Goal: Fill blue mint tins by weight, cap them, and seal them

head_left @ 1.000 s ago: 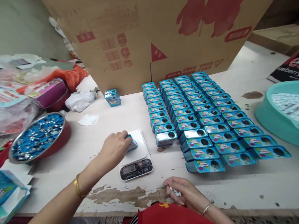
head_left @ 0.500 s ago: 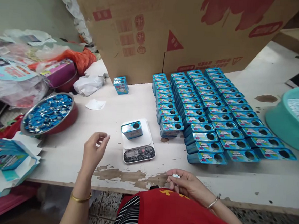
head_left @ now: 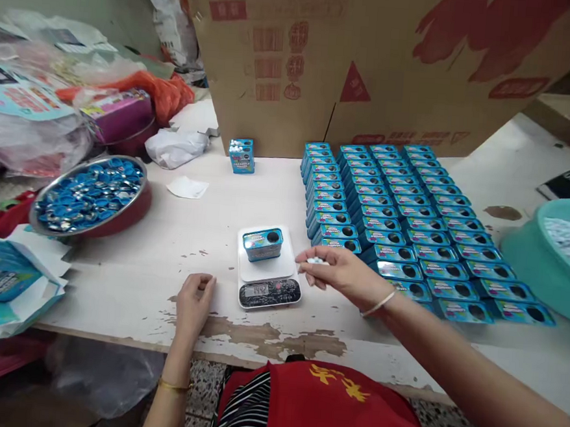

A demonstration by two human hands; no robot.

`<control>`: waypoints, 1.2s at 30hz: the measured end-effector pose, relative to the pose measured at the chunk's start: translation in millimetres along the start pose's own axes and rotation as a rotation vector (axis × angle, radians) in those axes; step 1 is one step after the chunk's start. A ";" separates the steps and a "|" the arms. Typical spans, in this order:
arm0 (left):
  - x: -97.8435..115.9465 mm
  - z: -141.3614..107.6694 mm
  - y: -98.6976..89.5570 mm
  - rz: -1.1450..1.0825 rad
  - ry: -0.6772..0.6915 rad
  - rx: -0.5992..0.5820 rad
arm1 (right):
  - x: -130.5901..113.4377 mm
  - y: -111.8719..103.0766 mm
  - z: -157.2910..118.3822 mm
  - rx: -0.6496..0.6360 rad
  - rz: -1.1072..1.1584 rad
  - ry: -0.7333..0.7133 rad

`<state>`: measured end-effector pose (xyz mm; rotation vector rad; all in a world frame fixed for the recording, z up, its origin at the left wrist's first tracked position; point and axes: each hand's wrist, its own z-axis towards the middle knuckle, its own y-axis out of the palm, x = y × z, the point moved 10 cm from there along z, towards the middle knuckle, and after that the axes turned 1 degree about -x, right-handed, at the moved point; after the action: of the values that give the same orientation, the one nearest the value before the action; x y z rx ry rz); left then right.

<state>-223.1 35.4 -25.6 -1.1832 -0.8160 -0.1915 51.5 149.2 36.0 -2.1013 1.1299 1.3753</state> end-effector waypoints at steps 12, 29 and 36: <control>-1.6 -3.2 1.3 0.020 0.072 0.097 | -78.5 34.0 52.9 0.082 -0.821 -0.244; 6.1 -4.4 0.5 0.054 0.112 0.114 | -82.3 46.1 62.4 0.037 -1.104 -0.357; 6.1 -4.5 1.2 0.055 0.109 0.110 | -91.7 53.8 69.1 0.037 -1.199 -0.316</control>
<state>-216.1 33.7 -23.1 -1.0812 -0.6891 -0.1619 -49.0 202.0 92.5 -1.8332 -0.2734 0.9517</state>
